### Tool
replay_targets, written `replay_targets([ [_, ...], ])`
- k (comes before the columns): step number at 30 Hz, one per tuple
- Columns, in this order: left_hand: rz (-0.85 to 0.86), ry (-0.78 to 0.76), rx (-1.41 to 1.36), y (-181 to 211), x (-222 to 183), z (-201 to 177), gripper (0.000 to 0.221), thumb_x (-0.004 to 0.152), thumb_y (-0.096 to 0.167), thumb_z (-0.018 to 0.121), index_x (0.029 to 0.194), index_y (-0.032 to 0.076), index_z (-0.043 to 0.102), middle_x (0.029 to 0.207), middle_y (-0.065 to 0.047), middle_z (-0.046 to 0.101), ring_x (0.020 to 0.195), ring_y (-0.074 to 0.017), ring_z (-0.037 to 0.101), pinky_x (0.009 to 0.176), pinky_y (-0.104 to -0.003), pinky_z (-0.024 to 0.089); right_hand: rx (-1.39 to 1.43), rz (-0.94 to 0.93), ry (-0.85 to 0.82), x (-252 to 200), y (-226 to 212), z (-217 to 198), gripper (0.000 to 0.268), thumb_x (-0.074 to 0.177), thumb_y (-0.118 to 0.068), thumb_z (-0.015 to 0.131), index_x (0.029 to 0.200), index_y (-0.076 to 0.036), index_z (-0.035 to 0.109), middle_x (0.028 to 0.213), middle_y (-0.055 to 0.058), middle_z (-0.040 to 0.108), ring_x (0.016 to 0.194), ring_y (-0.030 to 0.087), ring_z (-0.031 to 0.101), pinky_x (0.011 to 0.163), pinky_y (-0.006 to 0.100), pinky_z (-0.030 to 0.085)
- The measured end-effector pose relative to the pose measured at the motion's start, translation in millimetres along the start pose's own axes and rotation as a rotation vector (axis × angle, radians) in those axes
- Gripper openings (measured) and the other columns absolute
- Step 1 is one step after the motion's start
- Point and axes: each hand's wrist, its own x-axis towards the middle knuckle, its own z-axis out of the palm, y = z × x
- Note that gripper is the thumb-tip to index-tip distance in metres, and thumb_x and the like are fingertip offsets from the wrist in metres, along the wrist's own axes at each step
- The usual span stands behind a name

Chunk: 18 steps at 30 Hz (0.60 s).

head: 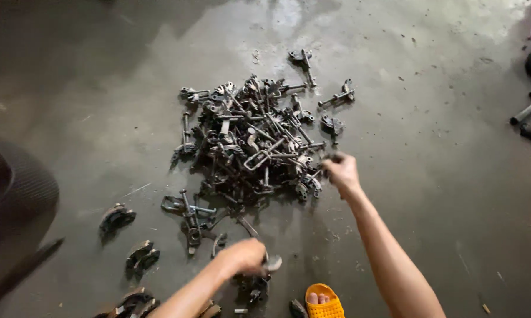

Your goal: Sorting through a pile of motorcycle brake shoes and metal linkages on the floor

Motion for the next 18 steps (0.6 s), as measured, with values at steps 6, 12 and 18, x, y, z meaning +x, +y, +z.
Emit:
replay_targets([
  [6,0.144,0.062,0.313,15,18,29,0.027,0.084,0.023,0.073,0.097,-0.001,0.076,0.098,-0.024,0.073,0.075,-0.0415,0.070,0.066,-0.049,0.056,-0.764,0.040,0.157,15,103,-1,0.046,0.080,-0.043,0.078,0.096,-0.001,0.074,0.086,0.019,0.075,0.075,0.035,0.072,0.071,0.046,0.058],
  [12,-0.007,0.496,-0.121,-10,9,-43,0.038,0.090,0.034,0.071,0.095,-0.004,0.075,0.096,-0.030,0.074,0.093,-0.0484,0.073,0.080,-0.059,0.059,-0.265,0.388,0.037,10,93,-13,0.035,0.074,-0.018,0.088,0.078,0.009,0.066,0.053,0.011,0.055,0.043,0.019,0.051,0.036,0.030,0.039],
  [18,0.108,0.679,-0.627,21,-40,-104,0.032,0.094,0.028,0.066,0.104,-0.001,0.076,0.107,-0.025,0.076,0.107,-0.0465,0.070,0.089,-0.055,0.058,0.258,0.434,0.056,15,25,-29,0.025,0.088,-0.015,0.076,0.078,0.000,0.059,0.058,0.001,0.051,0.044,0.008,0.049,0.037,0.022,0.033],
])
